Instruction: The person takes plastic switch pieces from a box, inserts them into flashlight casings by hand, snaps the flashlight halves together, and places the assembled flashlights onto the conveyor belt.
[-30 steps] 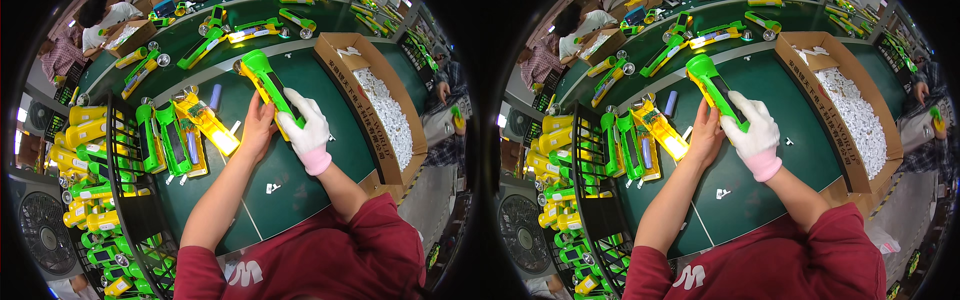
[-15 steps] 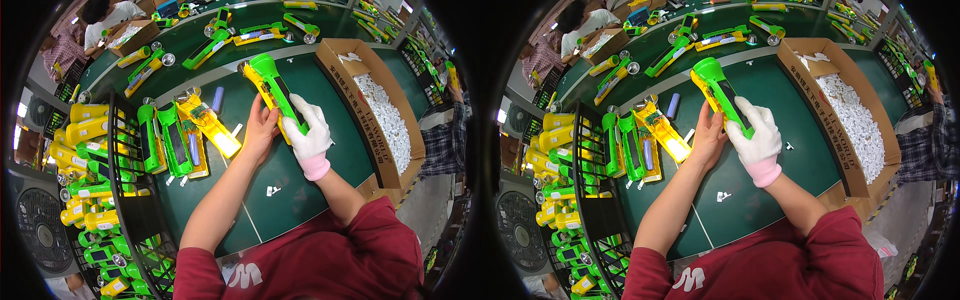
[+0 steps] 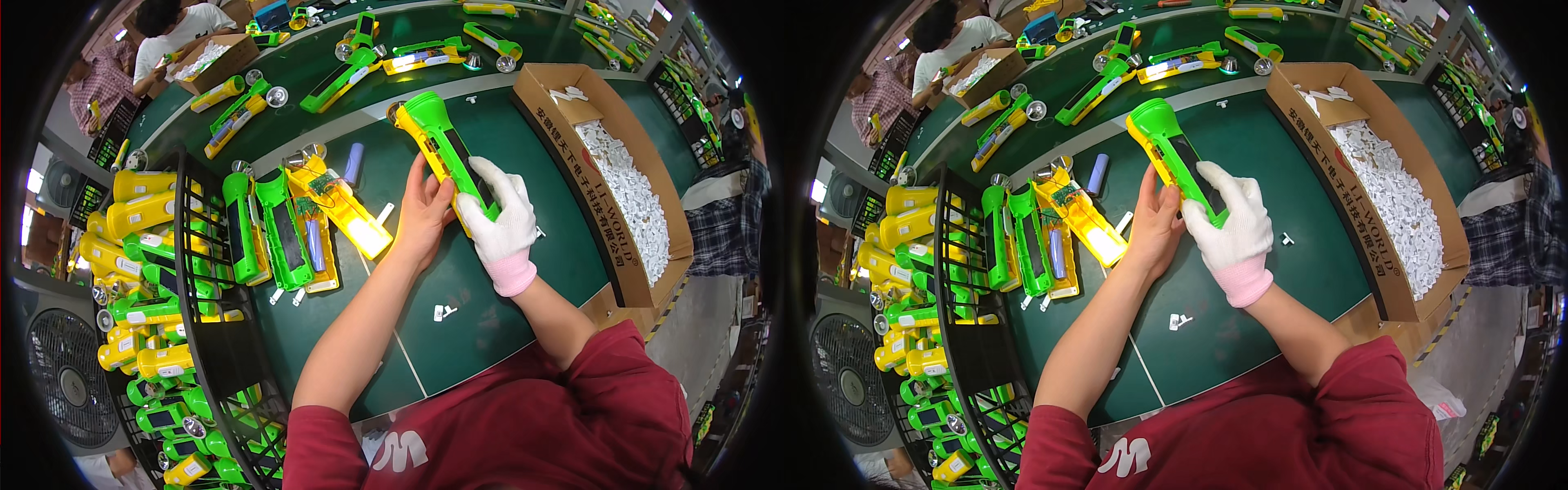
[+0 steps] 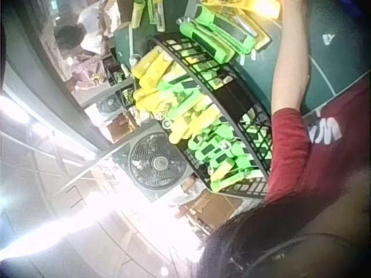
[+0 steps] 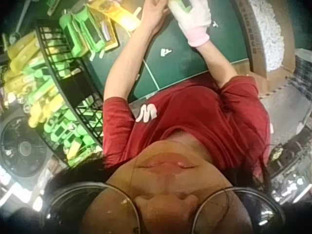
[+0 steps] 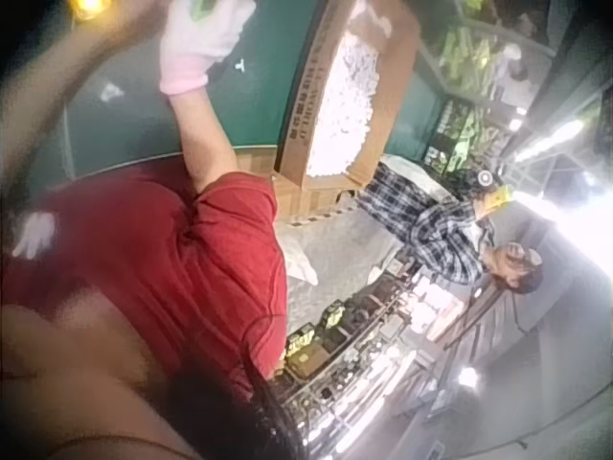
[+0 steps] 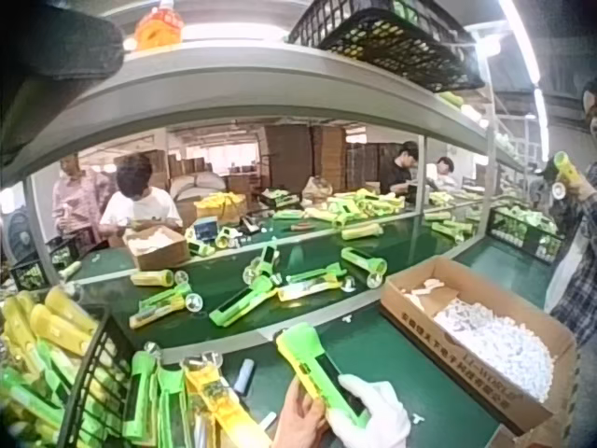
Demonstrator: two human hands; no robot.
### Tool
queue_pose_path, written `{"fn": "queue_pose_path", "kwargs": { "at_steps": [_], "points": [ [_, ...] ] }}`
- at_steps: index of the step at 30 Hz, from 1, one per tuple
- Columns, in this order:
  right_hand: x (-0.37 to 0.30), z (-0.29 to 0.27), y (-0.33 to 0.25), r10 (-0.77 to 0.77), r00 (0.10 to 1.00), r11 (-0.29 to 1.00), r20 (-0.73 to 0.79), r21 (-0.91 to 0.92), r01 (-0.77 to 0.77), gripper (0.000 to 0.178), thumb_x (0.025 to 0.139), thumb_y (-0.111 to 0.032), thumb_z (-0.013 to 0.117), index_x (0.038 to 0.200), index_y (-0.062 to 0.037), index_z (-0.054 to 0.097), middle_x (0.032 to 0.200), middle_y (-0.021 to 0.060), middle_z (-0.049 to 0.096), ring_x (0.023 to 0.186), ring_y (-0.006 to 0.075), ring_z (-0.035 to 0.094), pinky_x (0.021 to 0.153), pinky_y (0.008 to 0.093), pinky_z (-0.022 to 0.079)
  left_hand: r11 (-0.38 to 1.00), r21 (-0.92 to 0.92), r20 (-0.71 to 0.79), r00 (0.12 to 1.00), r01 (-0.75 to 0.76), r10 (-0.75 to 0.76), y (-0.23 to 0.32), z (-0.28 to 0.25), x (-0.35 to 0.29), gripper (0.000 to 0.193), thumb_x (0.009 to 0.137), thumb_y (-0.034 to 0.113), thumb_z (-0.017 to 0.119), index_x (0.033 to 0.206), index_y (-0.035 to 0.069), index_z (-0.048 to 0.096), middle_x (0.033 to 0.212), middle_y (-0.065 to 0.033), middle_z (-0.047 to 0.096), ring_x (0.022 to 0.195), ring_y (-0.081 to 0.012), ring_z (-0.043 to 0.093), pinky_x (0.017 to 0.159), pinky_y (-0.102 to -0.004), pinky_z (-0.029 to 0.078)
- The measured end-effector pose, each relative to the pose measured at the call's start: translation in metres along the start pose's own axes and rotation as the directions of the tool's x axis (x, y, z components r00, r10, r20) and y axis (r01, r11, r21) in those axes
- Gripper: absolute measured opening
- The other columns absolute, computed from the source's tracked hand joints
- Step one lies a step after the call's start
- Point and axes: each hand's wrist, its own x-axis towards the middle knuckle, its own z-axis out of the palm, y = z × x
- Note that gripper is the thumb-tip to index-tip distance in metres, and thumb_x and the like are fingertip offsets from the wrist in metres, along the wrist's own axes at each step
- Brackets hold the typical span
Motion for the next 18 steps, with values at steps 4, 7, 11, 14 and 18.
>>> {"fn": "queue_pose_path", "kwargs": {
  "at_steps": [4, 7, 11, 14, 18],
  "points": [
    [0.001, 0.0008, -0.0002, -0.009, 1.0, 1.0, -0.009, -0.012, 0.008, 0.039, 0.071, -0.016, 0.065, 0.109, -0.013, 0.059, 0.091, 0.0114, 0.055, 0.079, 0.0248, 0.06, 0.07, 0.0329, 0.048, 1.0, -0.009, 0.001, 1.0, -0.003, 0.003, -0.0015, -0.0022, 0.0008, 0.07, 0.087, 0.021, 0.059, 0.14, 0.015, 0.013, 0.121, -0.0063, 0.049, 0.105, -0.0152, 0.052, 0.084, -0.0308, 0.047],
    [0.0016, 0.0003, -0.0002, -0.014, 1.0, 0.999, 0.005, -0.031, 0.014, 0.039, 0.071, -0.017, 0.065, 0.109, -0.0137, 0.06, 0.09, 0.0112, 0.054, 0.078, 0.0254, 0.059, 0.069, 0.0336, 0.048, 0.999, 0.032, 0.008, 1.0, 0.012, -0.012, -0.0013, -0.0031, 0.0008, 0.07, 0.087, 0.019, 0.058, 0.14, 0.015, 0.013, 0.121, -0.0063, 0.049, 0.104, -0.0151, 0.052, 0.084, -0.0307, 0.047],
    [0.0025, -0.0041, 0.0047, -0.09, 0.994, 0.988, 0.069, -0.117, 0.098, 0.04, 0.072, -0.021, 0.065, 0.111, -0.0158, 0.059, 0.089, 0.0109, 0.053, 0.074, 0.0269, 0.059, 0.064, 0.0354, 0.048, 0.999, 0.034, 0.002, 1.0, -0.008, 0.007, 0.0021, -0.0006, -0.0017, 0.065, 0.088, 0.016, 0.056, 0.139, 0.014, 0.016, 0.121, -0.0057, 0.048, 0.103, -0.0147, 0.052, 0.084, -0.0301, 0.046],
    [0.0035, -0.0044, 0.0048, -0.128, 0.984, 0.963, 0.122, -0.223, 0.153, 0.042, 0.073, -0.025, 0.064, 0.114, -0.0176, 0.057, 0.088, 0.0105, 0.053, 0.071, 0.0276, 0.059, 0.062, 0.0368, 0.048, 1.0, 0.019, 0.039, 0.999, -0.025, 0.024, 0.0011, -0.0043, 0.0033, 0.059, 0.089, 0.016, 0.054, 0.138, 0.013, 0.02, 0.122, -0.0054, 0.048, 0.104, -0.0151, 0.051, 0.087, -0.0301, 0.044],
    [-0.0042, -0.0017, 0.0011, -0.219, 0.951, 0.88, 0.219, -0.377, 0.289, 0.052, 0.071, -0.024, 0.065, 0.121, -0.0188, 0.052, 0.088, 0.0105, 0.052, 0.07, 0.0279, 0.057, 0.061, 0.0375, 0.048, 0.998, 0.006, 0.102, 0.993, -0.061, 0.06, -0.0035, -0.0074, 0.0062, 0.043, 0.094, 0.025, 0.043, 0.131, 0.011, 0.028, 0.127, -0.014, 0.045, 0.111, -0.0241, 0.049, 0.094, -0.0395, 0.042]
  ]
}}
